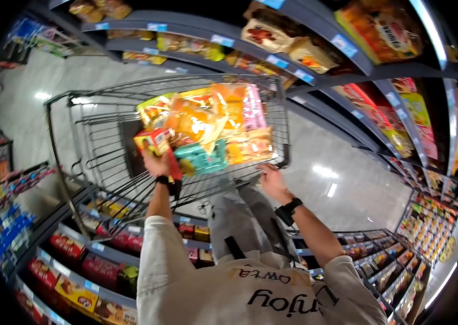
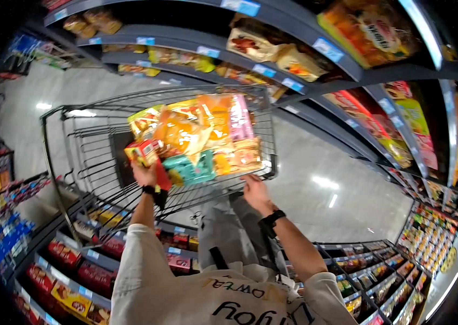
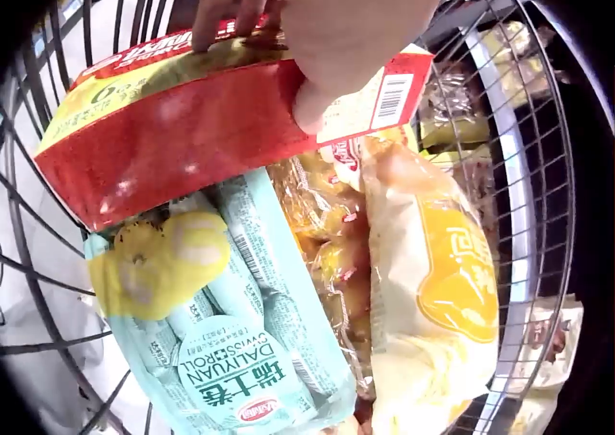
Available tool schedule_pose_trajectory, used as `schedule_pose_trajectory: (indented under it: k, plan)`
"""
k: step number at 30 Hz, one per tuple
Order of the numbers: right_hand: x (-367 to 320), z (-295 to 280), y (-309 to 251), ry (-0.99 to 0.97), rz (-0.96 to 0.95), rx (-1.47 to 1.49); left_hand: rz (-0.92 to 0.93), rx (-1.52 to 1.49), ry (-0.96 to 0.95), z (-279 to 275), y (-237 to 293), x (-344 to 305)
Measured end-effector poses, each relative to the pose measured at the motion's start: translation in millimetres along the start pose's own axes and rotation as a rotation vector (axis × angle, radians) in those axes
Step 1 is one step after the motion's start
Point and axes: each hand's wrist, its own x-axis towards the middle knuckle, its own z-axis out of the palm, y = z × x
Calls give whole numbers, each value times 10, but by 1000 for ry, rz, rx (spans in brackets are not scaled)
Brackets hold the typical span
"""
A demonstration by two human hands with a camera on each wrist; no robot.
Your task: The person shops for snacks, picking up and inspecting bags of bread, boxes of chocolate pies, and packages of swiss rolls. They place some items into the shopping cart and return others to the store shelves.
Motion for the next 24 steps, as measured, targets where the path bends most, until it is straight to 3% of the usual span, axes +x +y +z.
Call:
schedule_pose_trajectory:
  k: [1, 4, 5, 7, 10, 15, 20, 24]
  plan:
    - [13, 32, -27, -55, 44, 5, -33, 122, -52, -116, 227, -20]
    - [70, 152, -4, -108, 63, -35, 368, 268, -35, -113, 268, 98]
    - [70, 194, 36, -101, 64, -40, 369, 271, -35, -111, 329, 152]
    - [50, 230, 80, -95, 74, -43, 334, 612, -152, -118, 490, 245]
    - [70, 269, 123, -89, 88, -29, 236, 533, -288, -22, 549, 425]
    - [72, 354, 95, 50, -32, -234, 285, 541, -100, 165, 551, 656]
    - [64, 367, 129, 102, -68, -260, 322, 540, -75, 164, 447, 696]
    - [72, 341, 188, 113, -42, -205, 215, 362, 55, -132, 568, 508]
